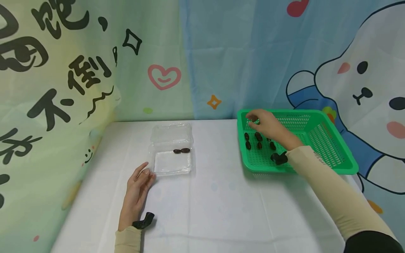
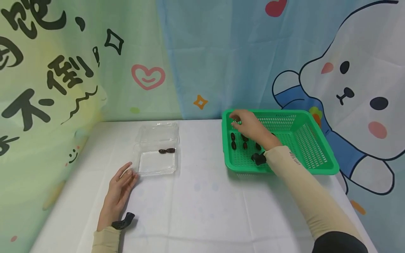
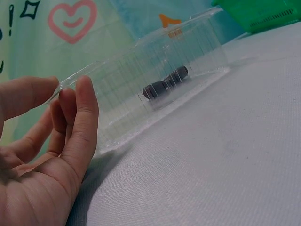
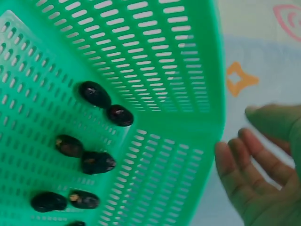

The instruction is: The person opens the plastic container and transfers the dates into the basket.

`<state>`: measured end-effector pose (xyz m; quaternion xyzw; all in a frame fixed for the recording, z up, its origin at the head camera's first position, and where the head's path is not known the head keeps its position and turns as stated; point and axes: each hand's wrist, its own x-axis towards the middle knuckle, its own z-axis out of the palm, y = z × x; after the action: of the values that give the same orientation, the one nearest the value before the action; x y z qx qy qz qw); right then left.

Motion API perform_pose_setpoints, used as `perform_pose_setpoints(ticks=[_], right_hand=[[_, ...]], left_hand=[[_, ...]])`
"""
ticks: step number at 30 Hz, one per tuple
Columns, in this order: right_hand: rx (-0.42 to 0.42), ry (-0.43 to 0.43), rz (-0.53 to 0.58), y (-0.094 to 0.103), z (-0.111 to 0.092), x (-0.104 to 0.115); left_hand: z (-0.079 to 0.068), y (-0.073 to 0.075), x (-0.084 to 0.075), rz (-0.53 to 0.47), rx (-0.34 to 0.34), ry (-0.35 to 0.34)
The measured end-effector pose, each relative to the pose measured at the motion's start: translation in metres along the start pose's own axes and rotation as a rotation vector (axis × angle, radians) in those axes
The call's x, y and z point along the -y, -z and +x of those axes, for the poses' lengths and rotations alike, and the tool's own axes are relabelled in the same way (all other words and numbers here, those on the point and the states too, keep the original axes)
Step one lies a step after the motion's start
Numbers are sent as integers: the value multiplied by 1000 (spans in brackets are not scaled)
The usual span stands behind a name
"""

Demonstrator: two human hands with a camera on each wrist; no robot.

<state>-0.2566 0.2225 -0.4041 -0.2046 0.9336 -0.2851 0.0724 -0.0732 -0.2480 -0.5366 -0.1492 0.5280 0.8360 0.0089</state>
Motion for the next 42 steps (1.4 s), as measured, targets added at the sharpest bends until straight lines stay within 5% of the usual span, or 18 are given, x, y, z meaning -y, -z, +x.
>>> perform_pose_setpoints(ticks=[12,23,34,42], right_hand=[[160,277,-208,-18,11,53],[120,532,-445,-59,26,98],[59,657,-595,-115,43,133],[52,634,-577,-148,55,152]], left_hand=[[0,2,1,13,3,-5],[1,2,0,-2,-7,-4],[2,0,3,-8,-9,8],[1,0,2,-16,-1,-16]])
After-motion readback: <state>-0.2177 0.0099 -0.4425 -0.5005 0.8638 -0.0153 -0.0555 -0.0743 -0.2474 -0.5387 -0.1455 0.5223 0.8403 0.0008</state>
